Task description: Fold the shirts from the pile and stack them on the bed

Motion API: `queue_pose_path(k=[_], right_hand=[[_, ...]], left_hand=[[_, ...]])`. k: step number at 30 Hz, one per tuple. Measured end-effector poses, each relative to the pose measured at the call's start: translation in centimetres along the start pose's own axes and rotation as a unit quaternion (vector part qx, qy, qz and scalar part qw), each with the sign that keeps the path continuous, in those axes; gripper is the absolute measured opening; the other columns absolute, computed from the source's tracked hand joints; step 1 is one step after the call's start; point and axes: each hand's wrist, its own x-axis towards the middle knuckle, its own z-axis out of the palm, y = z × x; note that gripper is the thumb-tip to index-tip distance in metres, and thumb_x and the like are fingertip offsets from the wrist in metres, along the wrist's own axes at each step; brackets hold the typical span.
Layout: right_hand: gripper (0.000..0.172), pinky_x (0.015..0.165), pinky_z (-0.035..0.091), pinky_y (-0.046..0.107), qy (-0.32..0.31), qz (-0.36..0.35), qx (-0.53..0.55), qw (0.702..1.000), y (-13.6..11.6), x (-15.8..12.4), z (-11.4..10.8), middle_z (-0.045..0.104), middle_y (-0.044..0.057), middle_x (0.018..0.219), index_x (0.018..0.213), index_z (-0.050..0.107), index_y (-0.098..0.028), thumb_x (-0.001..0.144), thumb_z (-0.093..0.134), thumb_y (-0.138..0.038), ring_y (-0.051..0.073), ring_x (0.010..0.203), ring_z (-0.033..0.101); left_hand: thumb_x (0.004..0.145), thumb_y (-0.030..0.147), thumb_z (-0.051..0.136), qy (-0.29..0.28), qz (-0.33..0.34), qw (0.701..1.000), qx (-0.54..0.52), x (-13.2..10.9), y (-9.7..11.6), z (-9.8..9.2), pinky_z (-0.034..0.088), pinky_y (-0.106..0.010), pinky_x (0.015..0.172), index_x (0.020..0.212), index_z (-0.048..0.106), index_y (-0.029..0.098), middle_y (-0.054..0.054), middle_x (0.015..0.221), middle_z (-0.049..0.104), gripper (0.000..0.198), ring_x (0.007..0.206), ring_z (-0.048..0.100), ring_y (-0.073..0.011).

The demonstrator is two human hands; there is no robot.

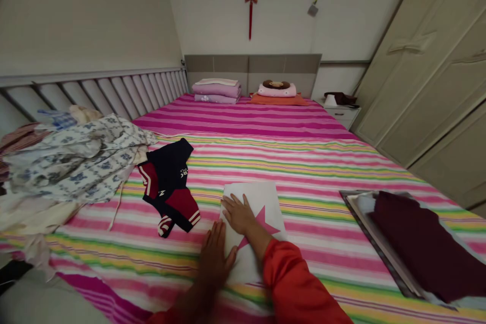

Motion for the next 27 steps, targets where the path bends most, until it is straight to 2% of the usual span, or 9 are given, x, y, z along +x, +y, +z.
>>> queue_pose_path(k=[5, 10, 14, 17, 20, 23, 27], right_hand=[[0.052, 0.12, 0.002, 0.048, -0.02, 0.03, -0.004, 0.999, 0.8, 3.5, -0.9, 0.032, -0.002, 0.157, 0.15, 0.032, -0.031, 0.101, 0.019, -0.041, 0.017, 0.148, 0.02], [0.055, 0.12, 0.002, 0.048, -0.009, 0.067, -0.003, 0.998, 1.7, 6.0, -1.1, 0.028, -0.001, 0.159, 0.152, 0.031, -0.026, 0.101, 0.016, -0.04, 0.017, 0.148, 0.016], [0.058, 0.12, 0.002, 0.047, 0.003, 0.103, -0.01, 0.995, 2.2, 6.6, -1.0, 0.023, -0.001, 0.161, 0.153, 0.027, -0.025, 0.1, 0.012, -0.044, 0.017, 0.149, 0.012], [0.058, 0.119, -0.002, 0.046, 0.004, 0.128, -0.023, 0.991, 3.3, 5.6, -1.7, 0.022, 0.0, 0.161, 0.153, 0.026, -0.026, 0.099, 0.016, -0.047, 0.017, 0.149, 0.012], [0.059, 0.119, -0.004, 0.048, 0.019, 0.179, -0.038, 0.983, 5.3, 3.2, -3.1, 0.023, 0.002, 0.161, 0.153, 0.026, -0.025, 0.099, 0.017, -0.046, 0.019, 0.15, 0.009], [0.059, 0.118, 0.0, 0.051, 0.039, 0.244, -0.047, 0.968, 7.2, 0.1, -4.1, 0.02, 0.004, 0.162, 0.154, 0.023, -0.022, 0.1, 0.015, -0.043, 0.021, 0.15, 0.008], [0.059, 0.118, 0.009, 0.05, 0.067, 0.341, -0.025, 0.937, 8.6, -4.0, -4.1, 0.017, 0.004, 0.163, 0.156, 0.016, -0.021, 0.1, 0.014, -0.04, 0.021, 0.149, 0.013]], left_hand=[[0.09, 0.04, 0.045, -0.002, 0.01, 1.0, 0.008, -0.2, -0.1, 0.0, 0.031, -0.046, 0.114, 0.153, 0.02, 0.012, -0.017, 0.148, 0.046, 0.074, 0.141, 0.037, -0.0286], [0.09, 0.04, 0.046, 0.0, 0.02, 1.0, 0.023, -0.3, -0.3, 0.1, 0.032, -0.045, 0.113, 0.153, 0.021, 0.013, -0.017, 0.149, 0.044, 0.074, 0.14, 0.038, -0.0286], [0.089, 0.038, 0.048, 0.026, 0.031, 0.999, 0.019, -0.1, -0.4, -0.1, 0.031, -0.044, 0.113, 0.153, 0.022, 0.011, -0.018, 0.147, 0.046, 0.074, 0.138, 0.041, -0.0293], [0.088, 0.036, 0.05, 0.044, 0.044, 0.998, 0.024, 0.2, -0.4, -0.3, 0.029, -0.042, 0.114, 0.152, 0.023, 0.009, -0.019, 0.146, 0.048, 0.075, 0.137, 0.042, -0.0285], [0.088, 0.035, 0.051, 0.053, 0.055, 0.997, 0.028, 0.4, -0.3, -0.5, 0.03, -0.042, 0.113, 0.15, 0.027, 0.008, -0.02, 0.143, 0.05, 0.072, 0.136, 0.044, -0.028], [0.088, 0.035, 0.05, 0.053, 0.051, 0.997, 0.023, 0.5, -0.3, -0.5, 0.03, -0.043, 0.112, 0.148, 0.032, 0.008, -0.019, 0.142, 0.052, 0.068, 0.135, 0.044, -0.0286], [0.089, 0.035, 0.048, 0.043, 0.033, 0.999, -0.005, 0.7, -0.2, -0.3, 0.029, -0.044, 0.112, 0.144, 0.039, 0.009, -0.019, 0.142, 0.052, 0.062, 0.135, 0.044, -0.0292]])
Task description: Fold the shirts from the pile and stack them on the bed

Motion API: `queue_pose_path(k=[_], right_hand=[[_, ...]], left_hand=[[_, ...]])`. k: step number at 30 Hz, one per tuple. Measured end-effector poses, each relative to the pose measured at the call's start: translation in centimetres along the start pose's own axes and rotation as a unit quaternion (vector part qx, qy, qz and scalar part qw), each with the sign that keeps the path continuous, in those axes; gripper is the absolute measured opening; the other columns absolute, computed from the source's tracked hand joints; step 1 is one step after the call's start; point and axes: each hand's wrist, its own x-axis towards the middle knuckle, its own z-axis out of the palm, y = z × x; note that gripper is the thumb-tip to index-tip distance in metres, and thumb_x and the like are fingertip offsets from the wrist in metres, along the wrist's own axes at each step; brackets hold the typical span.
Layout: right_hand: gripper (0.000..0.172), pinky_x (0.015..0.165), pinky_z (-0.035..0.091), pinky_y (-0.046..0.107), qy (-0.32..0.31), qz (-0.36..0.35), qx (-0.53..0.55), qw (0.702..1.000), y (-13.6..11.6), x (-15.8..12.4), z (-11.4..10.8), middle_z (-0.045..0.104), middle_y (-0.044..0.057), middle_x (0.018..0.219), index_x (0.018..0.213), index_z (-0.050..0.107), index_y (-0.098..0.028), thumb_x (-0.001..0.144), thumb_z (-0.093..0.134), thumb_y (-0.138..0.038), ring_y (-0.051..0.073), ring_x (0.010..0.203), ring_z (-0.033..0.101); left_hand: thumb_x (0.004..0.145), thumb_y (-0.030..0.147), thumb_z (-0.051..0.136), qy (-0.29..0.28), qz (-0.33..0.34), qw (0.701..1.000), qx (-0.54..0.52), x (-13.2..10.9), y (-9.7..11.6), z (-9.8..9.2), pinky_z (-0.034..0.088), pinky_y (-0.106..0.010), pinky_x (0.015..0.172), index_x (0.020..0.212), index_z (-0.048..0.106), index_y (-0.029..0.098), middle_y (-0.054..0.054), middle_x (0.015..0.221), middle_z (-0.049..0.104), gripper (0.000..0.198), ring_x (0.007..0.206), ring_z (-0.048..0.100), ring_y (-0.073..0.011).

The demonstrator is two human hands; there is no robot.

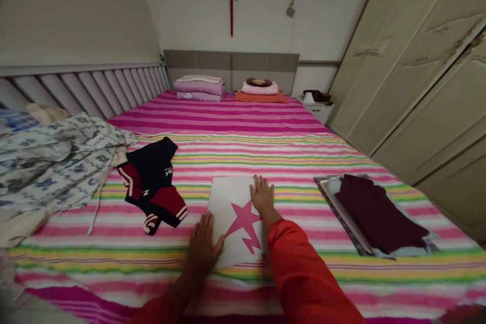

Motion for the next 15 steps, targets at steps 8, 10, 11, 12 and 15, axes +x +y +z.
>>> queue_pose_path(k=[8, 10, 11, 12, 15], right_hand=[[0.057, 0.116, 0.011, 0.056, 0.039, 0.074, 0.018, 0.996, -1.1, -6.0, 0.1, 0.023, 0.01, 0.161, 0.152, 0.03, -0.016, 0.099, 0.021, -0.035, 0.028, 0.148, 0.015], [0.054, 0.117, 0.01, 0.053, 0.096, -0.005, 0.028, 0.995, -3.4, -8.5, 1.4, 0.025, 0.009, 0.16, 0.15, 0.035, -0.019, 0.1, 0.025, -0.034, 0.026, 0.149, 0.014], [0.052, 0.117, 0.01, 0.052, 0.114, -0.062, 0.036, 0.991, -4.5, -9.8, 2.3, 0.029, 0.007, 0.159, 0.149, 0.037, -0.022, 0.1, 0.027, -0.034, 0.025, 0.148, 0.016], [0.051, 0.117, 0.01, 0.051, 0.118, -0.114, 0.042, 0.986, -5.4, -11.0, 3.2, 0.031, 0.006, 0.158, 0.149, 0.038, -0.025, 0.1, 0.029, -0.036, 0.024, 0.148, 0.019], [0.051, 0.117, 0.009, 0.051, 0.113, -0.147, 0.057, 0.981, -5.9, -13.4, 5.1, 0.037, 0.007, 0.155, 0.148, 0.04, -0.025, 0.099, 0.033, -0.037, 0.025, 0.146, 0.024]], left_hand=[[0.089, 0.042, 0.048, -0.057, -0.026, 0.997, -0.041, 0.9, 0.1, -0.7, 0.028, -0.047, 0.113, 0.143, 0.042, 0.009, -0.019, 0.146, 0.047, 0.063, 0.138, 0.041, -0.0303], [0.091, 0.043, 0.045, -0.059, -0.019, 0.997, -0.047, 1.0, 0.0, -0.9, 0.028, -0.046, 0.113, 0.142, 0.043, 0.009, -0.019, 0.147, 0.046, 0.062, 0.139, 0.039, -0.0301], [0.092, 0.042, 0.043, -0.06, -0.015, 0.997, -0.049, 1.0, -0.1, -1.0, 0.028, -0.046, 0.113, 0.142, 0.044, 0.009, -0.018, 0.148, 0.046, 0.06, 0.14, 0.038, -0.0295], [0.093, 0.041, 0.041, -0.06, -0.014, 0.997, -0.051, 0.9, -0.3, -1.0, 0.028, -0.045, 0.113, 0.142, 0.044, 0.01, -0.018, 0.148, 0.046, 0.058, 0.14, 0.037, -0.0287], [0.096, 0.037, 0.035, -0.065, -0.008, 0.996, -0.056, 0.7, -0.7, -1.1, 0.029, -0.044, 0.113, 0.143, 0.043, 0.011, -0.016, 0.148, 0.046, 0.054, 0.141, 0.037, -0.0265]])
